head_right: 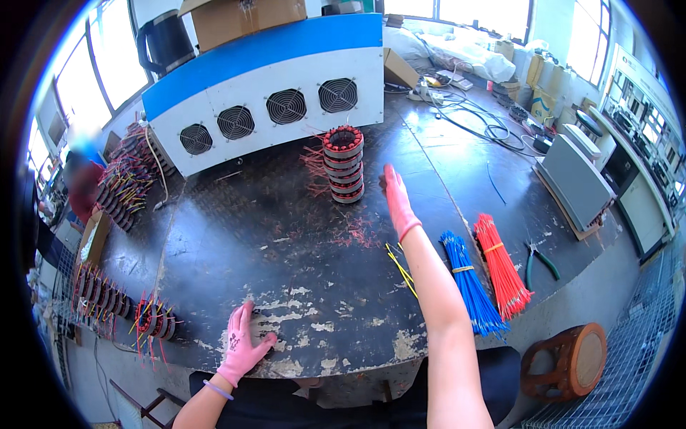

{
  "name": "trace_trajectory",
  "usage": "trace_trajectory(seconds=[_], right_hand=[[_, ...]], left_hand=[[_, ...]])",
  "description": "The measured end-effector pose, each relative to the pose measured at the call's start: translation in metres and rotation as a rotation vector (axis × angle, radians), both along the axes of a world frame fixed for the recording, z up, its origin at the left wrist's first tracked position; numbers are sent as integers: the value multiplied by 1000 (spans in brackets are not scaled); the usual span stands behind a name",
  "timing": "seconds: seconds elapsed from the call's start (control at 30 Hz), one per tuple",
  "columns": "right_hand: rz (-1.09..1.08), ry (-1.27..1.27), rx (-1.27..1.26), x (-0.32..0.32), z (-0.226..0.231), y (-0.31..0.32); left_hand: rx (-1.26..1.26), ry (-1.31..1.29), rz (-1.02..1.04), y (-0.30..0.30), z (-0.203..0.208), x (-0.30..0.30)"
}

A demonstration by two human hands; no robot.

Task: The person assembles electric motor stators by inserting color-coded wires into the slots of the stator core and trimming the excess wire with pliers.

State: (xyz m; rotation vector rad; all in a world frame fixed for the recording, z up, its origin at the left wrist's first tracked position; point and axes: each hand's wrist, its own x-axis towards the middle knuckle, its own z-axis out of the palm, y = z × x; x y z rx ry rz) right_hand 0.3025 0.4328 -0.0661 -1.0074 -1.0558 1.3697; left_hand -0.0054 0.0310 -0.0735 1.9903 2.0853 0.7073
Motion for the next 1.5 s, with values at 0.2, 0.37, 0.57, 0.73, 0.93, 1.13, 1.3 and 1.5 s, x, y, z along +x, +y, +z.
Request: trace_trajectory(seconds=[0.2, 0.37, 0.57, 0.73, 0.93, 1.13, 1.3, 1.5], right_hand=[[256, 178, -102, -27, -29, 95], [262, 424, -60, -90, -4, 69], [283, 356, -91, -84, 7, 51], [230, 265, -211, -113, 34, -21], [191, 173, -208, -87, 21, -43], [49, -860, 1021, -75, 117, -95], [162, -1320, 1360, -68, 143, -87], [258, -1052, 1360, -60, 133, -212]], left_hand=[[-19, -37, -9, 7, 9, 2], [-71, -14, 26, 0, 15, -3], [-75, -49, -1, 6, 16, 1], [-56, -20, 10, 0, 17, -4], [-3, -84, -25, 7, 15, 1], [-7, -64, -3, -3, 12, -5], [16, -61, -26, 4, 8, 1], [154, -125, 36, -3, -8, -21]])
